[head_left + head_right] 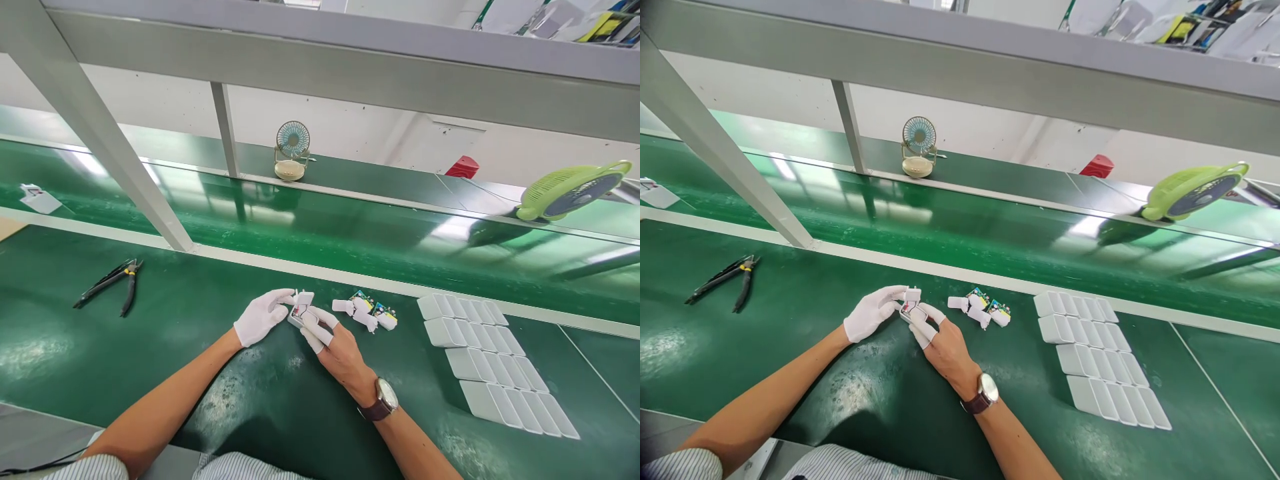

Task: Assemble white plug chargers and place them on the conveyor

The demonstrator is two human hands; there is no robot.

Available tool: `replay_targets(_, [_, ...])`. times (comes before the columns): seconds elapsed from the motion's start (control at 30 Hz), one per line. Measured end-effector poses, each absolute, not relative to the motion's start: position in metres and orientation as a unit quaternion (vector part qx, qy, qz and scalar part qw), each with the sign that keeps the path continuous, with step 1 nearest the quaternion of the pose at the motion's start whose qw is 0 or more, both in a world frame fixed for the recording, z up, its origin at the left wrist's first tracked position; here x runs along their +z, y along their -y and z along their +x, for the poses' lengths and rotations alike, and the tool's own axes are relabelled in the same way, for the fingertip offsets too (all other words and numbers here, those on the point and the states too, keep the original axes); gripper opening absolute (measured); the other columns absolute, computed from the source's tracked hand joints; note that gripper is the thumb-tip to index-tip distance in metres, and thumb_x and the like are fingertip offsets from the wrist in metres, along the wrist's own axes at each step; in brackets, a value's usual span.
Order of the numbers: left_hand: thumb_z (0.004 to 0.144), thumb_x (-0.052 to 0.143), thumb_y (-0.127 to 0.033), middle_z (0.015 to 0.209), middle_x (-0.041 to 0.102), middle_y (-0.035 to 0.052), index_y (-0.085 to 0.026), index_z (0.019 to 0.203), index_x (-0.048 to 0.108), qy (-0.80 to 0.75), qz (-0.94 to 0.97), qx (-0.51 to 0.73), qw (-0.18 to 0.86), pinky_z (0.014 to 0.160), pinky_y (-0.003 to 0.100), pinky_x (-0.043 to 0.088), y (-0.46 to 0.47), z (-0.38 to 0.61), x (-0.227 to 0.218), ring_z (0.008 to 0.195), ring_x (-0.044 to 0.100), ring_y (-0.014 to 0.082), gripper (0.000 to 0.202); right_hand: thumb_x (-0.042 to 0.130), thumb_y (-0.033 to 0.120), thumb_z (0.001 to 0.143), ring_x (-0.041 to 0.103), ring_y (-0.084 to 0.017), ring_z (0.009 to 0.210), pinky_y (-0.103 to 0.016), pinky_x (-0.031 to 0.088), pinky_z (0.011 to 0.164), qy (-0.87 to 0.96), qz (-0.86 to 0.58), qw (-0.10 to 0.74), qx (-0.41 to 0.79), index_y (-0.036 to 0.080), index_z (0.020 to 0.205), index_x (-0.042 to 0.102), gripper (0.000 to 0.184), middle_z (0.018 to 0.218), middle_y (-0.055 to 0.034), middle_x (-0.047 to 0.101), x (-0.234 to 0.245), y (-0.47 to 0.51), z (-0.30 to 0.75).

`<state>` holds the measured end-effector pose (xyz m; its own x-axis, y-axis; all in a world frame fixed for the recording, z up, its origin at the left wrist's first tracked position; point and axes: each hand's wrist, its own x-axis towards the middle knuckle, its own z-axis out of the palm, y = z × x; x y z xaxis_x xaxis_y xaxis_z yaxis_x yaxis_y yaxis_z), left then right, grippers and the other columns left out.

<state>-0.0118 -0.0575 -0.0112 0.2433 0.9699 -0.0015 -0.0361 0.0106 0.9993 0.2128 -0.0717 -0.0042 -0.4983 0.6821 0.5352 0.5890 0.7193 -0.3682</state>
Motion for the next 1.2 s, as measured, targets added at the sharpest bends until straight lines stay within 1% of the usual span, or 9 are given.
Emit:
replay_targets(0.1, [0.087, 0.062, -0.056, 0.122, 0.068, 0.0150, -0.016, 0.136, 0.053, -0.429, 0.539, 0.455, 0.564, 0.100, 0.045, 0.049, 0.059, -0.013, -0.014, 0.111, 0.064, 0.0275, 0.064, 0.057, 0.020, 0.097, 0.070, -0.021, 0.103, -0.033, 0.061, 0.087, 0.854, -0.373, 0.360, 0.052, 0.030, 0.131, 0.063, 0.036, 0.127, -0.0089, 0.066, 0.003, 0.070, 0.214])
replay_targets(0.27, [0.079, 0.072, -0.039, 0.133, 0.062, 0.0132, -0.022, 0.141, 0.049, -0.480, 0.552, 0.416, 0.541, 0.086, 0.039, 0.057, 0.064, -0.008, -0.009, 0.103, 0.064, 0.0237, 0.069, 0.053, 0.021, 0.098, 0.070, -0.020, 0.096, -0.032, 0.062, 0.080, 0.884, -0.366, 0.278, 0.083, 0.031, 0.135, 0.060, 0.039, 0.115, -0.0085, 0.070, -0.007, 0.071, 0.209])
replay_targets(0.47, [0.082, 0.067, -0.030, 0.121, 0.069, 0.0080, -0.023, 0.126, 0.063, -0.499, 0.596, 0.394, 0.491, 0.091, 0.039, 0.055, 0.068, -0.011, -0.001, 0.103, 0.063, 0.0225, 0.045, 0.051, 0.023, 0.100, 0.068, -0.022, 0.105, -0.035, 0.060, 0.090, 0.876, -0.388, 0.270, 0.094, 0.031, 0.141, 0.055, 0.042, 0.123, -0.0105, 0.067, -0.016, 0.076, 0.208])
replay_targets(0.63, [0.083, 0.064, -0.032, 0.122, 0.067, 0.0095, -0.022, 0.130, 0.059, -0.497, 0.587, 0.398, 0.500, 0.091, 0.040, 0.055, 0.067, -0.015, -0.005, 0.102, 0.061, 0.0232, 0.048, 0.052, 0.023, 0.099, 0.068, -0.023, 0.107, -0.037, 0.060, 0.090, 0.878, -0.395, 0.254, 0.088, 0.031, 0.141, 0.055, 0.042, 0.132, -0.0117, 0.063, -0.016, 0.078, 0.208])
replay_targets(0.73, [0.083, 0.062, -0.034, 0.129, 0.062, 0.0121, -0.021, 0.136, 0.052, -0.464, 0.607, 0.427, 0.483, 0.092, 0.042, 0.054, 0.067, -0.011, -0.005, 0.106, 0.060, 0.0253, 0.055, 0.051, 0.024, 0.099, 0.067, -0.023, 0.110, -0.039, 0.059, 0.092, 0.840, -0.402, 0.311, 0.192, 0.032, 0.133, 0.062, 0.036, 0.129, -0.0101, 0.064, -0.015, 0.076, 0.206])
replay_targets(0.83, [0.068, 0.077, -0.036, 0.132, 0.055, 0.0127, -0.023, 0.141, 0.044, -0.440, 0.664, 0.464, 0.387, 0.097, 0.048, 0.051, 0.071, -0.002, -0.003, 0.110, 0.059, 0.0291, 0.081, 0.052, 0.038, 0.099, 0.068, -0.023, 0.105, -0.039, 0.062, 0.086, 0.667, -0.432, 0.423, 0.435, 0.029, 0.129, 0.063, 0.033, 0.122, -0.0085, 0.069, -0.012, 0.073, 0.202])
replay_targets(0.9, [0.059, 0.084, -0.033, 0.132, 0.054, 0.0120, -0.025, 0.140, 0.044, -0.446, 0.702, 0.458, 0.314, 0.099, 0.050, 0.050, 0.076, 0.007, -0.002, 0.113, 0.059, 0.0311, 0.090, 0.054, 0.047, 0.097, 0.070, -0.024, 0.098, -0.039, 0.063, 0.078, 0.533, -0.423, 0.437, 0.588, 0.025, 0.130, 0.061, 0.041, 0.117, -0.0083, 0.071, -0.010, 0.073, 0.199])
replay_targets(0.97, [0.063, 0.084, -0.030, 0.131, 0.056, 0.0114, -0.027, 0.137, 0.047, -0.457, 0.726, 0.445, 0.257, 0.099, 0.050, 0.049, 0.080, 0.014, -0.002, 0.115, 0.059, 0.0314, 0.082, 0.054, 0.053, 0.095, 0.072, -0.025, 0.093, -0.040, 0.063, 0.074, 0.453, -0.407, 0.407, 0.680, 0.023, 0.130, 0.060, 0.047, 0.111, -0.0082, 0.073, -0.007, 0.073, 0.196])
replay_targets(1.2, [0.072, 0.080, -0.034, 0.121, 0.065, 0.0085, -0.028, 0.133, 0.052, -0.460, 0.740, 0.416, 0.260, 0.092, 0.046, 0.050, 0.078, 0.017, -0.004, 0.102, 0.063, 0.0272, 0.067, 0.042, 0.061, 0.097, 0.073, -0.026, 0.086, -0.040, 0.062, 0.069, 0.468, -0.417, 0.340, 0.701, 0.025, 0.130, 0.060, 0.052, 0.095, -0.0063, 0.075, -0.006, 0.076, 0.192])
